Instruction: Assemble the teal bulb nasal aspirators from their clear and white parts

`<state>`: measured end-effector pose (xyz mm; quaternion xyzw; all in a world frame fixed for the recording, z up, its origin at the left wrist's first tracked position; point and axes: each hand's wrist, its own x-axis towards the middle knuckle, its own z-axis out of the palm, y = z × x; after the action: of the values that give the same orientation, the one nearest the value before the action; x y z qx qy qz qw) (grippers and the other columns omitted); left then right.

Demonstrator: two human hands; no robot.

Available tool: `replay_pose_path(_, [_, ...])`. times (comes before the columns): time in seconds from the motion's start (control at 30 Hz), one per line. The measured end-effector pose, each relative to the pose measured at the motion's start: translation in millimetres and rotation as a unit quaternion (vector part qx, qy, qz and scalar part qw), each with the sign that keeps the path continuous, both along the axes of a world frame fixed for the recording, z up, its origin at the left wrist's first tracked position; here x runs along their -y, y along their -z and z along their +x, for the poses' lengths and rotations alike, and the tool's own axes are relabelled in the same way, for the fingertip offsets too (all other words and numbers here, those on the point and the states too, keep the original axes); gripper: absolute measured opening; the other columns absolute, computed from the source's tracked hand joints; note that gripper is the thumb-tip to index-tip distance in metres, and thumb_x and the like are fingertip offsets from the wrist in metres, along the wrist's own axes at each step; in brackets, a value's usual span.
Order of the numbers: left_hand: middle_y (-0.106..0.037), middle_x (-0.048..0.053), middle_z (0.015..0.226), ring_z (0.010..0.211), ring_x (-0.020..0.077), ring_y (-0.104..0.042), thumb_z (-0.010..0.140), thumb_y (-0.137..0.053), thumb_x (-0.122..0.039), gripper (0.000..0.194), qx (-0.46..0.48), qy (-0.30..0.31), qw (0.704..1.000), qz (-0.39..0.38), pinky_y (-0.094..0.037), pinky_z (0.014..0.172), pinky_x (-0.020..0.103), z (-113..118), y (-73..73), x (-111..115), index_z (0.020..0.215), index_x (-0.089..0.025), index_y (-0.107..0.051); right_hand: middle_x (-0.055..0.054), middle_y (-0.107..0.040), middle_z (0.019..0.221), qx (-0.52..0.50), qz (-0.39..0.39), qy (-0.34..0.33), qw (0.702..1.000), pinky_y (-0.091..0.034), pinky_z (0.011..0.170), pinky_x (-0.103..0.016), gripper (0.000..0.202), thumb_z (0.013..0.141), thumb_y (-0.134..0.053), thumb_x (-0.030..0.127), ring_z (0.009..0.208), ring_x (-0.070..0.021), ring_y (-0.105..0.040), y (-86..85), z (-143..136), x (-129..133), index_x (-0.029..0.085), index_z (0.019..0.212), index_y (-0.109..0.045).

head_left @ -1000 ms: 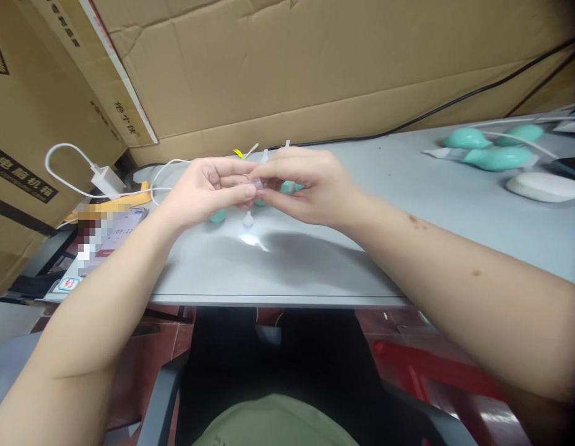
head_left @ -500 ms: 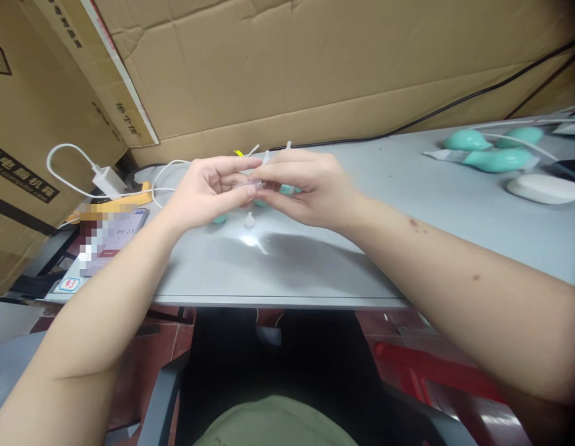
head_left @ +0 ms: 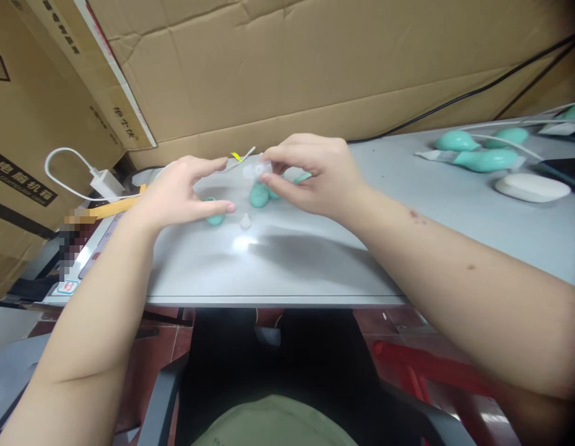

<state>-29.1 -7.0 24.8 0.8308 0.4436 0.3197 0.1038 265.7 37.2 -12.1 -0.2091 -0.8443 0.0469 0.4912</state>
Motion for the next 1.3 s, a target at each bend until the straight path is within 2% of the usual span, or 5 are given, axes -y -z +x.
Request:
replay_pose_path(0.23, [-0.072, 0.001, 0.07, 0.061, 0.0196, -0.056, 0.094, -0.074, -0.071, 0.048, -0.25, -0.075, 0.951, -0.164, -0.037, 0.061, 0.035, -5.6, -5.4, -10.6, 0.08, -0.026, -0.08, -0.007, -0.085, 0.1, -0.021, -0.038, 0.012, 0.999, -0.067, 0.092, -0.047, 0.009, 0.101, -0.083, 0.034, 0.09, -0.0287, -0.079, -3.1, 3.3, 0.8, 0.03, 0.106, -0.089])
replay_pose_path(0.6, [-0.068, 0.001, 0.091, 0.081, 0.0186, -0.064, 0.103, -0.072, -0.048, 0.025, 0.13, -0.025, 0.991, 0.022, -0.049, 0.077, 0.034, 35.1, 26.2, -15.1, 0.097, -0.024, -0.07, -0.006, -0.085, 0.096, -0.021, -0.021, -0.011, 1.0, -0.067, 0.086, -0.045, 0.011, 0.098, -0.082, 0.031, 0.085, -0.0269, -0.08, 2.1, -2.3, -1.0, 0.028, 0.106, -0.088])
replay_pose_path(0.73, [-0.07, 0.004, 0.098, 0.098, 0.0235, -0.069, 0.106, -0.068, -0.039, 0.018, 0.068, -0.003, 0.992, 0.108, -0.056, 0.091, 0.037, 39.0, 31.7, -18.0, 0.097, -0.024, -0.066, -0.005, -0.087, 0.098, -0.025, -0.031, 0.0, 0.999, -0.07, 0.085, -0.043, 0.011, 0.096, -0.081, 0.03, 0.083, -0.0248, -0.081, 3.1, -4.6, 0.6, 0.029, 0.105, -0.087])
replay_pose_path(1.1, [-0.068, 0.001, 0.084, 0.079, 0.0202, -0.062, 0.104, -0.064, -0.044, 0.029, -0.044, 0.047, 0.996, 0.065, -0.038, 0.072, 0.035, 38.9, 26.8, -6.2, 0.088, -0.024, -0.05, -0.006, -0.09, 0.106, -0.082, -0.126, -0.062, 0.987, -0.073, 0.084, -0.042, 0.016, 0.091, -0.092, 0.034, 0.088, -0.0247, -0.083, 3.4, -4.2, 0.1, 0.028, 0.106, -0.091])
replay_pose_path(1.3, [-0.076, 0.003, 0.089, 0.084, 0.0217, -0.066, 0.107, -0.066, -0.045, 0.026, -0.033, 0.065, 0.994, 0.08, -0.047, 0.08, 0.037, 36.8, 26.2, -7.8, 0.094, -0.022, -0.07, -0.005, -0.09, 0.101, -0.079, -0.156, -0.096, 0.98, -0.075, 0.084, -0.039, 0.017, 0.093, -0.096, 0.039, 0.085, -0.0234, -0.082, 0.0, -4.5, 4.8, 0.027, 0.105, -0.092])
